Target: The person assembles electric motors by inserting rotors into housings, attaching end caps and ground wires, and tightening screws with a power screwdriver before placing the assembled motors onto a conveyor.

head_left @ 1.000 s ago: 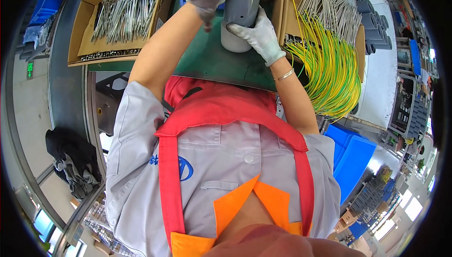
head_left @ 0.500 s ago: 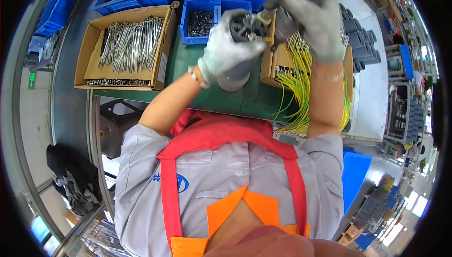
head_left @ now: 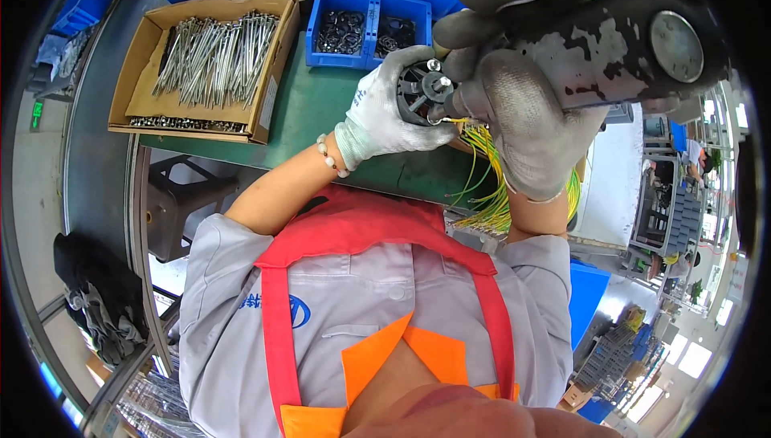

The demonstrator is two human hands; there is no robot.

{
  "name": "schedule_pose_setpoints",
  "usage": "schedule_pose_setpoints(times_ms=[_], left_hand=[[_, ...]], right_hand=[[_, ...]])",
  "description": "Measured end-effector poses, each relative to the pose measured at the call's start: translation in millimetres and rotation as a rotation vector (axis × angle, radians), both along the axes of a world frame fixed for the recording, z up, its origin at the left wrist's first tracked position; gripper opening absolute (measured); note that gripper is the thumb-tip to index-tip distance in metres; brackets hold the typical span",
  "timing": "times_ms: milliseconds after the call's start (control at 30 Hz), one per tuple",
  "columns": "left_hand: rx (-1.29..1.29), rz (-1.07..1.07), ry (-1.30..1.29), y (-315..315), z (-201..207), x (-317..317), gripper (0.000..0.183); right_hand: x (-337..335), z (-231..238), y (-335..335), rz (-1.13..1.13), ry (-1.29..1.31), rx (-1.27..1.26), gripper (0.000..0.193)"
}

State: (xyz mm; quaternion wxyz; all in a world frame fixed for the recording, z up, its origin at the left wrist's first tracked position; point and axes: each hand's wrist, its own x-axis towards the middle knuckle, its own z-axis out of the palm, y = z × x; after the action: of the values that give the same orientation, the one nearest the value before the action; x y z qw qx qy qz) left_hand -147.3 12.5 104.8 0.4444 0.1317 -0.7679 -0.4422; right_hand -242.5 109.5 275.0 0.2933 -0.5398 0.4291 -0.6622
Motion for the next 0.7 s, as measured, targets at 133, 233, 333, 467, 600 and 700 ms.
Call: schedule_pose_setpoints(times_ms=[133, 233, 333, 467, 600, 700], left_hand=[[-0.059, -0.017, -0.031, -3.4, -12.5, -1.4, 0.096], [0.005, -0.055, -0.074, -1.8, -11.9, -0.2, 0.095], [-0.017, -0.074, -0.085, -2.6, -9.7, 1.1, 0.095], [-0.004, -0.035, -0.022, -0.3, -7.9, 5.6, 0.096], [0.111, -0.087, -0.007, 4.7, 3.4, 0.8, 0.098], [0.189, -0.094, -0.040, 4.0, -0.1, 7.8, 0.100]], right_hand=[[15.9, -5.6, -3.1, -0.114, 0.011, 0.072, 0.066], [2.5, -15.1, -10.3, -0.078, 0.095, -0.006, 0.063], [-2.9, -27.3, -10.4, -0.015, 0.106, -0.090, 0.056], [3.1, -19.4, -19.0, 0.013, -0.100, -0.067, 0.040], [-21.4, 4.6, -20.2, -0.138, 0.045, -0.108, 0.019], [-25.4, -6.8, -52.2, -0.125, 0.045, 0.003, 0.017]])
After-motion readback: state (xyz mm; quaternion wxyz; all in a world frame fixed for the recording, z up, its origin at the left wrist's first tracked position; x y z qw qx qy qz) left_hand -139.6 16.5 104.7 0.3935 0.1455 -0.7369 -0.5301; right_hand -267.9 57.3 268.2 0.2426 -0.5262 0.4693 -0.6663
